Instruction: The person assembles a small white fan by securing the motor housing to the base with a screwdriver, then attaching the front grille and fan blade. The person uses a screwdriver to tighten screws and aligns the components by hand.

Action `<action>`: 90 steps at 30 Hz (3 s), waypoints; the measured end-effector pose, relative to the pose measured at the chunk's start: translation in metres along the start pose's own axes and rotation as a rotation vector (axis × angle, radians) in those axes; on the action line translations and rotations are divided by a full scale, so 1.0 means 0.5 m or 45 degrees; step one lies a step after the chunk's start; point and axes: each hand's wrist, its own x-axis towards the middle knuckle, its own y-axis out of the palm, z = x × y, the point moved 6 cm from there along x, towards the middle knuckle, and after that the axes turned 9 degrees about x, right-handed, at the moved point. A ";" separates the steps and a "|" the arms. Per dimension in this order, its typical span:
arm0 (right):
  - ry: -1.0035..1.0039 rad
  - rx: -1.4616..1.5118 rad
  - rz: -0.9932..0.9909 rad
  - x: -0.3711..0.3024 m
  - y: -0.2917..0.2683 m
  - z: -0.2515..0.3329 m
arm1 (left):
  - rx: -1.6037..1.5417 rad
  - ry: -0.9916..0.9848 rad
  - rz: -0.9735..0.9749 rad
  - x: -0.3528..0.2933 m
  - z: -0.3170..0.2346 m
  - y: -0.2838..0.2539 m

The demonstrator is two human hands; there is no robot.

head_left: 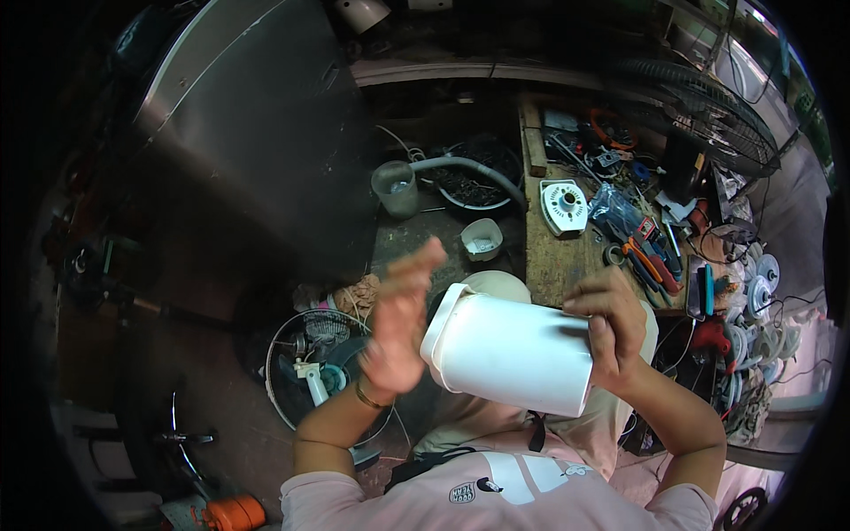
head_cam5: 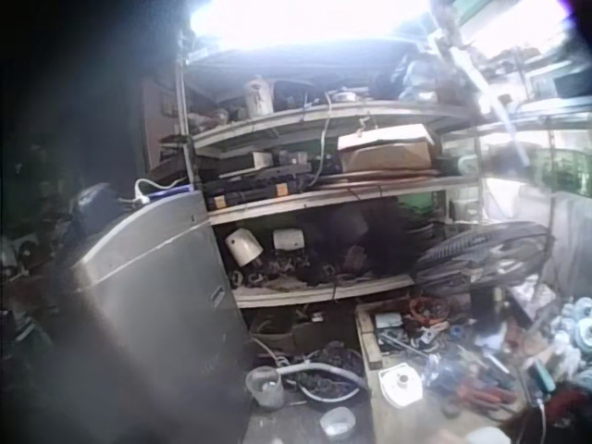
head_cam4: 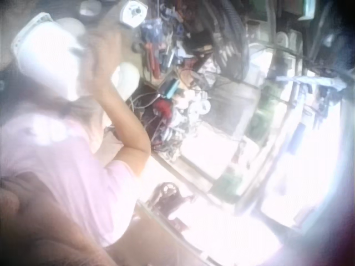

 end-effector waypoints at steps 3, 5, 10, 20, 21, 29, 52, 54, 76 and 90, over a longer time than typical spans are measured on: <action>-0.162 -0.006 0.127 -0.020 0.017 0.046 | -0.044 0.165 0.011 -0.045 -0.022 0.024; -0.326 -0.067 0.279 -0.018 0.024 0.087 | -0.183 0.089 0.051 -0.030 -0.022 0.024; -0.400 -0.085 0.366 -0.021 0.062 0.107 | -0.031 -0.040 0.326 -0.012 -0.016 0.032; 0.652 0.632 0.021 0.098 0.014 -0.198 | 0.174 0.128 -0.116 0.046 0.029 0.007; 0.541 0.523 0.070 0.094 0.019 -0.177 | 0.149 0.069 -0.142 0.014 0.025 0.013; -0.104 0.558 0.294 0.095 0.027 -0.021 | 0.302 0.040 -0.089 -0.029 0.021 0.022; 0.247 0.564 0.227 0.067 0.016 -0.113 | 0.657 0.628 -0.473 -0.133 0.021 0.086; 0.294 0.605 0.198 0.059 0.013 -0.118 | 0.742 0.640 -0.415 -0.121 0.012 0.093; 0.158 0.237 0.025 -0.002 0.024 -0.023 | 0.499 -0.336 0.090 -0.006 0.000 0.023; 0.307 -0.040 0.559 -0.224 0.126 0.106 | 0.652 -0.377 -0.439 -0.257 -0.022 -0.080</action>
